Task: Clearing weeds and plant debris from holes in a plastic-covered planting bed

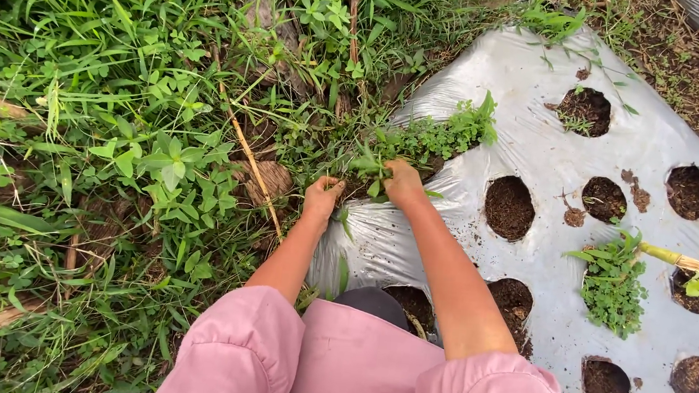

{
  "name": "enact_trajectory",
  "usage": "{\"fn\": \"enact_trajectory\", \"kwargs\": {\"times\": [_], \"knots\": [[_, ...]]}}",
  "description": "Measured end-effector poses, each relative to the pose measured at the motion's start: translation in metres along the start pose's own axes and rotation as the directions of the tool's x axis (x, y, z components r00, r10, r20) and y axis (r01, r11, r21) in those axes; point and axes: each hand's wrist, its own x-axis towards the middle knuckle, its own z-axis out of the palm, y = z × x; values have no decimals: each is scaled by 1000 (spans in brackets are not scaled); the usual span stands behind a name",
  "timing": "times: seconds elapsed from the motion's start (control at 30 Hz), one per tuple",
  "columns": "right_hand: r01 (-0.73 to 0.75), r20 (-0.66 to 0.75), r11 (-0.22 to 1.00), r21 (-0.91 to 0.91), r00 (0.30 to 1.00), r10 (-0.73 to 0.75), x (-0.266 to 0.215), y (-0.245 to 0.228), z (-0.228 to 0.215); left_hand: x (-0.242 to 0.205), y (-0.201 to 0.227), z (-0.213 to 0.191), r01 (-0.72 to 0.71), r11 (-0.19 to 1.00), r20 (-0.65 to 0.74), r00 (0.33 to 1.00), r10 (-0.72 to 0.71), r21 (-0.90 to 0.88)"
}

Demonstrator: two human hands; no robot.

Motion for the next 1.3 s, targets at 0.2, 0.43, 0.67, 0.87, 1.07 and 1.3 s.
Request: {"fn": "enact_trajectory", "kwargs": {"times": [0.2, 0.43, 0.67, 0.87, 1.07, 1.3], "knots": [[150, 6, 954, -260, 988, -154, -20, -67, -6, 17, -24, 6, -69, 998, -82, 994, 69, 11], [-273, 1, 767, 580, 943, 334, -28, -80, -78, 11, -12, -23, 11, 977, -27, 999, -17, -215], [-67, 44, 33, 997, 883, 468, -47, -99, -144, -19, 66, 5, -155, 936, 104, 986, 128, 315], [-145, 23, 984, 105, 989, 143, -41, -64, -128, 44, 29, 68, -346, 601, 227, 937, 266, 720], [160, -157, 932, -327, 963, -220, -36, -71, -62, 45, 21, 59, -234, 713, 188, 971, 144, 661], [-140, -108, 630, 764, 934, 339, -45, -98, -135, 21, 50, -2, -13, 996, 129, 992, 2, 84]]}}
